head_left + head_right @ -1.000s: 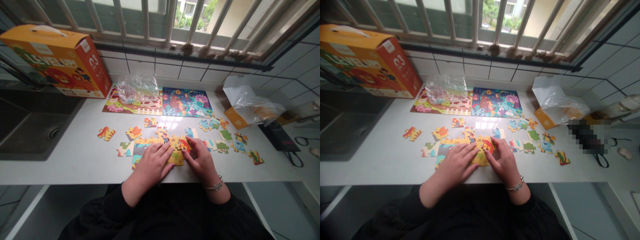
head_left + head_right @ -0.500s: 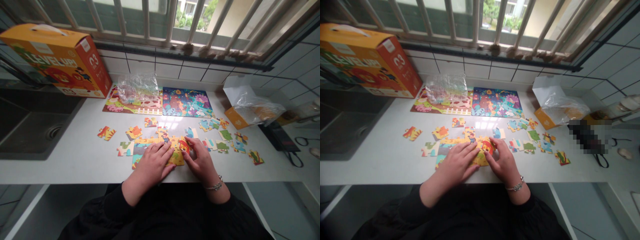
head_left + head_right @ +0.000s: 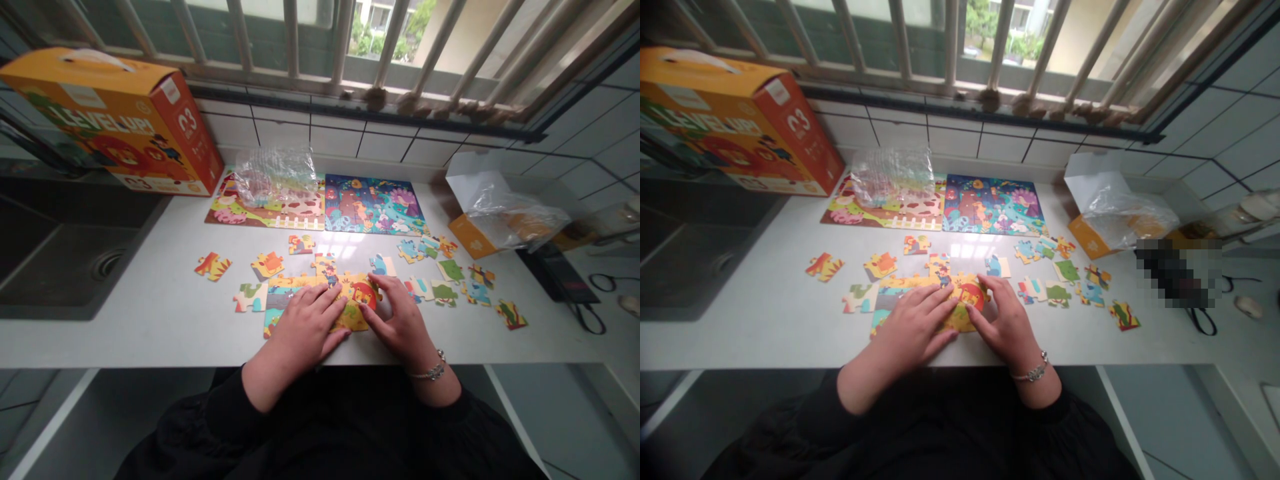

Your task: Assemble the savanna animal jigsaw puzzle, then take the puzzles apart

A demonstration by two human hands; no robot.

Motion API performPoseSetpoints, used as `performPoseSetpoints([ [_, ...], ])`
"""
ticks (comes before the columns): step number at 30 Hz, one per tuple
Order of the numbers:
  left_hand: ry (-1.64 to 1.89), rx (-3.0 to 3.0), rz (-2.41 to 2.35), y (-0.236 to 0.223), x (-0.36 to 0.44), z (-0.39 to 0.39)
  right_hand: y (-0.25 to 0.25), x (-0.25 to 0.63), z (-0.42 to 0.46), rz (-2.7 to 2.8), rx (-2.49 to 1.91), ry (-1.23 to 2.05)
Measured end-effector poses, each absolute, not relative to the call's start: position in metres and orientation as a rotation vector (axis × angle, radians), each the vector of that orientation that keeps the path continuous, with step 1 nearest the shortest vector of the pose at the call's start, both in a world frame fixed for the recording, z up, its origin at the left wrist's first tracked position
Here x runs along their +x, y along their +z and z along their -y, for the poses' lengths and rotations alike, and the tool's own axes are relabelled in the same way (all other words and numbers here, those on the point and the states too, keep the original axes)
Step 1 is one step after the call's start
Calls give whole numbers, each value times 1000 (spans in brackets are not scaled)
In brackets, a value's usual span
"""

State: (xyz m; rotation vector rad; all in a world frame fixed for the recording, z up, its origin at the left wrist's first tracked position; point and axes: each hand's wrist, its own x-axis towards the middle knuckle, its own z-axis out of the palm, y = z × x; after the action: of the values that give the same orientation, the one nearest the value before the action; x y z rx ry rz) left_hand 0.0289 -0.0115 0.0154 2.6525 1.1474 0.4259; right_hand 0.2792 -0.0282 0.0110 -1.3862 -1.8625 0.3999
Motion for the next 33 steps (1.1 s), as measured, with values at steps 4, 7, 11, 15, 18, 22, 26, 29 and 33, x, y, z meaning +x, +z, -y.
performPoseSetpoints([
  [4,403,2632,-1144,20,23,11,9,291,30,1888,-1411,388],
  [7,385,2635,-1117,22,13,12,9,302,31,1928,-1409,363],
  [11,376,2641,-1098,22,1,14,9,308,33,1971,-1403,352],
  [15,371,2639,-1106,23,-3,16,7,303,33,2053,-1432,346],
  [18,371,2647,-1111,25,0,16,5,298,32,2119,-1439,289],
  [22,386,2664,-1131,27,9,16,6,296,30,2174,-1427,226],
  [26,433,2649,-1116,26,20,13,8,295,29,2185,-1444,202],
  [29,452,2644,-1070,23,26,10,8,294,29,2195,-1454,206],
  [33,421,2662,-1062,21,28,9,8,294,28,2224,-1462,202],
])
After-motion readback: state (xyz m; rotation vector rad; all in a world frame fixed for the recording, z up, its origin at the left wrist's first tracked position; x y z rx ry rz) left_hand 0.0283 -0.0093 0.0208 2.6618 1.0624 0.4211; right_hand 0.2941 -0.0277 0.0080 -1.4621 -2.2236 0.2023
